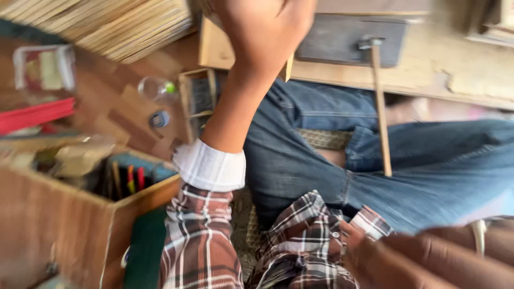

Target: The person sits on the floor and assembles wooden picture frames by inserting metal clips into the frame corners and hammering them into place. They handle multiple frames, placing them on a wooden block to secure the clips with a hammer.

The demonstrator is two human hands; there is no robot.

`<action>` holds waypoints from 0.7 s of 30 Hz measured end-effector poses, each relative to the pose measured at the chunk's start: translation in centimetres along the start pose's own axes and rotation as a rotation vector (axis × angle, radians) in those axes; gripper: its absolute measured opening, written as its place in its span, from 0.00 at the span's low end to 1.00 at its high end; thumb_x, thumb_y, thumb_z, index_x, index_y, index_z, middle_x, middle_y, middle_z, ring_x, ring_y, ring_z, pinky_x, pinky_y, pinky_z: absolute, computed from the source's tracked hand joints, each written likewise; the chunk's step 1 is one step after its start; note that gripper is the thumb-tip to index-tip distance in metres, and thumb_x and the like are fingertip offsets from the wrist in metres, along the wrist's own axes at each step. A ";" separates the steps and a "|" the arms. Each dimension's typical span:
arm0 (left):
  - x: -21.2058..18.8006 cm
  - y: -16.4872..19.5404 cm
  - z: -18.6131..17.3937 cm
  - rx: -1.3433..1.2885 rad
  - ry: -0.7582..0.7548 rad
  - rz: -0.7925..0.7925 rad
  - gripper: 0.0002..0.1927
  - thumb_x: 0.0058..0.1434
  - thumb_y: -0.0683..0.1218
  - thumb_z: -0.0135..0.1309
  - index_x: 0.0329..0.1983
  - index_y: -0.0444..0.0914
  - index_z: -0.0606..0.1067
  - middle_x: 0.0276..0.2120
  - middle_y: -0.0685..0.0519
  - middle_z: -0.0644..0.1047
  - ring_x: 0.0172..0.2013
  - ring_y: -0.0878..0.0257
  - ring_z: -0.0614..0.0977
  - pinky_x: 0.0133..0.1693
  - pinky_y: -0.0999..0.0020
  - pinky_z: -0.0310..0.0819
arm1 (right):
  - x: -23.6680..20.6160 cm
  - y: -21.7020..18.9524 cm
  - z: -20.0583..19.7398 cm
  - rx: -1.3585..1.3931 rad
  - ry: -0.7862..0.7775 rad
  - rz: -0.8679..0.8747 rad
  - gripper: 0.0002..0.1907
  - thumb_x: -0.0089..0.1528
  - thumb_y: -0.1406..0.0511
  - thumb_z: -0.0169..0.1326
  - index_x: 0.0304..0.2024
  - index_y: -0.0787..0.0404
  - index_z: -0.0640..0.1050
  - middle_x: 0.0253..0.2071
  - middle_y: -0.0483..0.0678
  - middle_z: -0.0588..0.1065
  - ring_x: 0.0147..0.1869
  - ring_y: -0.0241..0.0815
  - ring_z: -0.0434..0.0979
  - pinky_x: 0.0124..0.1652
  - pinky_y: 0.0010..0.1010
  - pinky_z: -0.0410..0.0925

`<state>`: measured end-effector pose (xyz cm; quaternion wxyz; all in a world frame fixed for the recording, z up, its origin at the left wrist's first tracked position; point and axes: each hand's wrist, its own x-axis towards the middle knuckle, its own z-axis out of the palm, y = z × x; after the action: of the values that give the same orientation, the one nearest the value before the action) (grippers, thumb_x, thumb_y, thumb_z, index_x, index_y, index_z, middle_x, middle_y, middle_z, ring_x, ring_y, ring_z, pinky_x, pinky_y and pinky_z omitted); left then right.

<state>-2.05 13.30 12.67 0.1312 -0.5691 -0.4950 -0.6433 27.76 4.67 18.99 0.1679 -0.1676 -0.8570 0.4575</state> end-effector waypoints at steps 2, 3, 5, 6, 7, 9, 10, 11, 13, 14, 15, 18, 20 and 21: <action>-1.9 -0.5 1.9 -0.105 0.090 -0.104 0.15 0.65 0.45 0.64 0.31 0.37 0.68 0.24 0.55 0.67 0.20 0.66 0.68 0.24 0.68 0.61 | -0.1 1.1 -1.3 0.002 0.061 0.045 0.06 0.69 0.60 0.53 0.39 0.54 0.77 0.38 0.51 0.80 0.41 0.42 0.84 0.43 0.34 0.76; -3.0 -0.9 2.5 -0.102 0.125 -0.132 0.15 0.65 0.46 0.64 0.33 0.38 0.68 0.26 0.56 0.68 0.21 0.68 0.68 0.25 0.69 0.62 | 0.0 1.9 -2.1 -0.011 0.127 0.076 0.07 0.69 0.59 0.53 0.39 0.53 0.76 0.39 0.51 0.80 0.41 0.42 0.84 0.44 0.34 0.76; -5.6 -1.0 4.2 -0.049 0.181 -0.166 0.15 0.65 0.48 0.65 0.35 0.40 0.68 0.30 0.57 0.67 0.23 0.71 0.68 0.24 0.73 0.61 | 1.5 4.2 -3.4 0.003 0.316 0.194 0.07 0.71 0.61 0.51 0.41 0.55 0.76 0.39 0.50 0.79 0.41 0.41 0.83 0.44 0.32 0.76; -6.8 -0.7 5.2 0.005 0.202 -0.169 0.16 0.64 0.49 0.66 0.36 0.41 0.68 0.31 0.58 0.67 0.24 0.72 0.67 0.24 0.74 0.59 | 2.6 5.3 -4.0 0.029 0.417 0.253 0.07 0.73 0.62 0.49 0.44 0.57 0.76 0.38 0.49 0.78 0.41 0.39 0.82 0.43 0.30 0.75; -7.7 -0.6 6.2 0.036 0.204 -0.169 0.15 0.64 0.49 0.66 0.36 0.41 0.69 0.31 0.58 0.68 0.25 0.71 0.68 0.25 0.73 0.61 | 3.9 6.4 -4.7 0.054 0.522 0.308 0.07 0.75 0.64 0.47 0.46 0.59 0.75 0.38 0.48 0.76 0.41 0.38 0.80 0.43 0.27 0.75; -9.1 -0.3 8.1 0.102 0.219 -0.161 0.15 0.63 0.50 0.65 0.36 0.42 0.70 0.31 0.58 0.69 0.26 0.69 0.70 0.26 0.72 0.66 | 7.1 8.0 -5.5 0.089 0.614 0.209 0.05 0.77 0.69 0.48 0.51 0.64 0.73 0.42 0.49 0.75 0.44 0.36 0.79 0.46 0.25 0.74; -9.7 0.0 8.9 0.129 0.194 -0.178 0.15 0.61 0.50 0.66 0.37 0.41 0.71 0.31 0.58 0.69 0.28 0.67 0.71 0.26 0.70 0.66 | 9.0 8.6 -5.1 0.103 0.592 0.062 0.03 0.76 0.72 0.49 0.53 0.67 0.72 0.46 0.50 0.75 0.48 0.37 0.79 0.50 0.25 0.74; -10.3 0.3 9.6 0.155 0.173 -0.194 0.16 0.60 0.50 0.67 0.37 0.40 0.72 0.32 0.57 0.69 0.30 0.65 0.72 0.27 0.69 0.66 | 10.5 8.8 -5.4 0.076 0.559 -0.022 0.04 0.76 0.74 0.50 0.53 0.68 0.72 0.48 0.51 0.76 0.50 0.37 0.79 0.51 0.25 0.74; -11.3 0.8 9.9 0.169 0.120 -0.212 0.16 0.59 0.50 0.68 0.42 0.40 0.74 0.36 0.56 0.71 0.35 0.62 0.74 0.32 0.67 0.69 | 13.5 9.1 -5.5 -0.014 0.489 -0.123 0.05 0.74 0.78 0.52 0.52 0.71 0.73 0.48 0.52 0.77 0.51 0.39 0.80 0.52 0.27 0.74; -11.7 1.2 9.9 0.149 0.091 -0.216 0.16 0.61 0.50 0.67 0.46 0.41 0.74 0.40 0.55 0.72 0.39 0.61 0.76 0.37 0.66 0.73 | 14.9 9.4 -5.1 -0.078 0.454 -0.135 0.05 0.73 0.79 0.53 0.50 0.71 0.75 0.47 0.53 0.77 0.50 0.39 0.81 0.51 0.27 0.75; -11.9 1.3 9.4 0.121 0.047 -0.198 0.17 0.62 0.50 0.66 0.49 0.41 0.75 0.44 0.54 0.73 0.42 0.59 0.77 0.41 0.65 0.74 | 16.2 9.7 -4.8 -0.141 0.422 -0.148 0.05 0.72 0.80 0.53 0.49 0.72 0.76 0.46 0.53 0.78 0.49 0.40 0.82 0.51 0.28 0.75; -11.2 1.2 6.9 0.015 -0.119 -0.102 0.20 0.63 0.48 0.65 0.54 0.39 0.73 0.56 0.49 0.74 0.51 0.56 0.78 0.51 0.63 0.76 | 19.0 10.3 -4.4 -0.292 0.393 -0.179 0.06 0.70 0.82 0.55 0.47 0.73 0.80 0.43 0.54 0.80 0.46 0.41 0.83 0.47 0.29 0.75; -9.0 -0.2 4.9 0.124 -0.067 0.045 0.19 0.64 0.45 0.64 0.56 0.37 0.74 0.57 0.47 0.73 0.55 0.54 0.77 0.58 0.57 0.73 | 20.0 10.7 -4.0 -0.338 0.433 -0.165 0.07 0.69 0.81 0.56 0.48 0.72 0.81 0.41 0.53 0.80 0.43 0.39 0.83 0.44 0.28 0.75; -7.6 -1.2 3.7 0.175 -0.044 0.117 0.18 0.65 0.43 0.63 0.57 0.36 0.75 0.57 0.46 0.72 0.57 0.53 0.76 0.61 0.54 0.72 | 20.4 10.8 -3.9 -0.132 0.451 -0.142 0.07 0.69 0.80 0.55 0.47 0.70 0.80 0.41 0.50 0.80 0.44 0.36 0.83 0.45 0.26 0.75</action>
<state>1.73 13.77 5.03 0.2069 -0.5975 -0.5181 -0.5760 12.81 22.18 14.68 0.3751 -0.2155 -0.8356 0.3386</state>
